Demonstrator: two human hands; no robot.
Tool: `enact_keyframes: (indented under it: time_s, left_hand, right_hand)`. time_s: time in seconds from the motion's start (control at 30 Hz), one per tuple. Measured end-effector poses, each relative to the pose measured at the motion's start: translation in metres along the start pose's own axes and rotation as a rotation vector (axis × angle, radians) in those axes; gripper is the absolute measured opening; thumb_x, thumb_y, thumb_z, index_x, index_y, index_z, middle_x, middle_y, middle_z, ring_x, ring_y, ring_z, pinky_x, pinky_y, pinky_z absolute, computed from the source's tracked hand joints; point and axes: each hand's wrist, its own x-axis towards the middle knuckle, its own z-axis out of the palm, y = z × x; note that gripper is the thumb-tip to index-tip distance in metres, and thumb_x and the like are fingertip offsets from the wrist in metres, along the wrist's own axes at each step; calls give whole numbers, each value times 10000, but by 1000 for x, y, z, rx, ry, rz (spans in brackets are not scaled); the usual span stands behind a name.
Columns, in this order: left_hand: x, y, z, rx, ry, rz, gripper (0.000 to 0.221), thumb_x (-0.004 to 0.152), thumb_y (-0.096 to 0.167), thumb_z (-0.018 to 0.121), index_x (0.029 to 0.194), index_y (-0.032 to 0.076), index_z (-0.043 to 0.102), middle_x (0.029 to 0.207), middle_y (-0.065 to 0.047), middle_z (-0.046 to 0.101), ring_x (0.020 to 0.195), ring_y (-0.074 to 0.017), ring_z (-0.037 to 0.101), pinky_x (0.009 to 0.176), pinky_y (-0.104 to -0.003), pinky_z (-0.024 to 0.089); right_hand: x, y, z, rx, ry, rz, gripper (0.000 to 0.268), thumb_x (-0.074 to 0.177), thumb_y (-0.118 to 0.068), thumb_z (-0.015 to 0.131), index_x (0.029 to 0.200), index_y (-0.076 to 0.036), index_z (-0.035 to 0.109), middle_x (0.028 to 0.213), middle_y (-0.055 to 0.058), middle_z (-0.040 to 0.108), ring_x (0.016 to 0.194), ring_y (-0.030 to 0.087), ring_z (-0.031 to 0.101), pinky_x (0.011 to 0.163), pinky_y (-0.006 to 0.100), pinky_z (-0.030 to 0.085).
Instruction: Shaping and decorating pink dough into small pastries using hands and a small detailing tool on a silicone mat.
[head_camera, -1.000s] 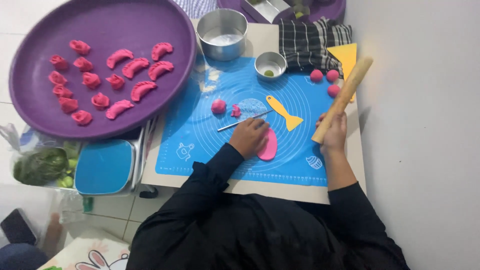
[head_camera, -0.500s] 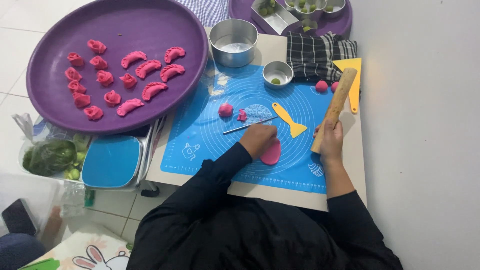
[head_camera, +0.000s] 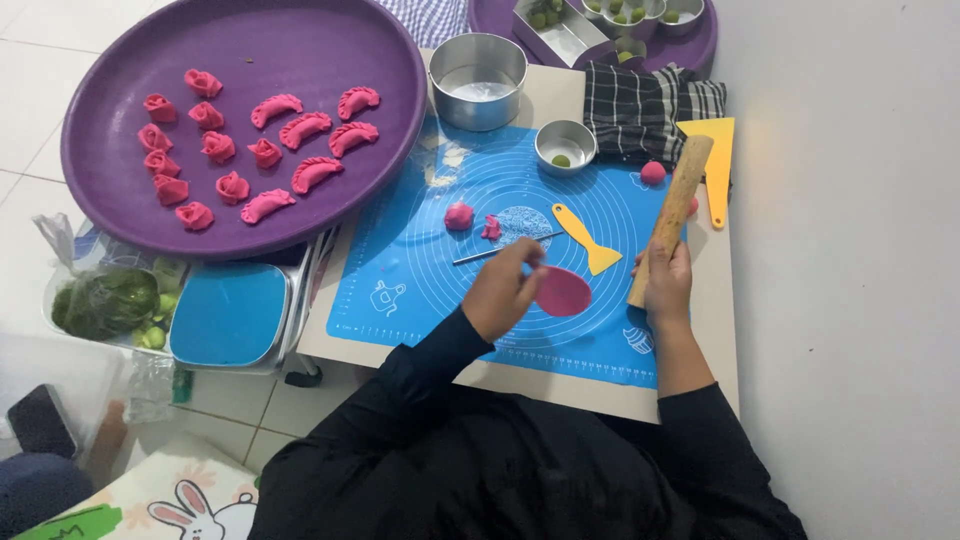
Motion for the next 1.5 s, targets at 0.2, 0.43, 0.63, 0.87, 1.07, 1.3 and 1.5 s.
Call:
enact_keyframes:
  time_s: [0.2, 0.43, 0.63, 0.87, 1.07, 1.3, 1.5]
  left_hand:
    - [-16, -74, 33, 818, 30, 44, 557, 903, 327, 704, 1377, 67, 566, 1256, -182, 641, 1096, -388, 682, 775, -533, 593]
    - [-35, -67, 59, 829, -325, 156, 823, 965, 686, 441, 1575, 135, 396, 1637, -164, 373, 1530, -386, 283, 1190, -664, 191]
    - [-40, -76, 59, 784, -379, 63, 891, 971, 774, 274, 1638, 183, 258, 1705, -120, 245, 1575, -347, 192, 1228, -655, 103]
    - [-58, -77, 36, 834, -344, -29, 902, 945, 742, 421, 1619, 152, 309, 1676, -116, 319, 1552, -325, 268, 1210, -671, 149]
    - [-61, -68, 2, 783, -227, 10, 609, 1020, 525, 516, 1494, 142, 517, 1432, -97, 604, 1386, -298, 520, 1111, -742, 269]
    - [-15, -46, -32, 588, 337, 355, 300, 989, 346, 658, 1228, 196, 760, 1008, -1, 737, 1083, -260, 677, 963, -430, 496]
    - [16, -66, -11, 755, 306, 319, 457, 1013, 448, 537, 1359, 168, 639, 1269, -77, 654, 1349, -351, 428, 1033, -518, 358]
  right_hand:
    - [-1, -6, 3, -57, -9, 5, 281, 1136, -356, 542, 1205, -84, 522, 835, 80, 656, 699, 169, 678, 689, 279, 575]
    - [-2, -5, 2, -68, -28, -11, 280, 1125, -365, 554, 1192, -93, 531, 827, 65, 661, 686, 159, 669, 660, 265, 560]
    - [1, 4, 1, -41, -34, -22, 289, 1120, -357, 562, 1214, -85, 528, 824, 73, 661, 684, 163, 670, 659, 263, 560]
    - [6, 19, -6, -69, -34, -58, 298, 1110, -354, 586, 1227, -85, 534, 830, 73, 661, 691, 166, 671, 668, 276, 559]
    - [9, 26, -6, -106, -77, -131, 317, 1076, -407, 655, 1165, -119, 556, 834, 69, 685, 660, 159, 683, 623, 268, 552]
    - [-31, -30, -1, -835, -365, -570, 509, 919, -330, 786, 1254, 26, 643, 1110, 283, 676, 1074, 486, 654, 927, 559, 528]
    - [-46, -14, 13, -1098, -622, -722, 515, 831, -324, 787, 1327, -276, 655, 1048, 13, 723, 1028, 261, 697, 874, 420, 532]
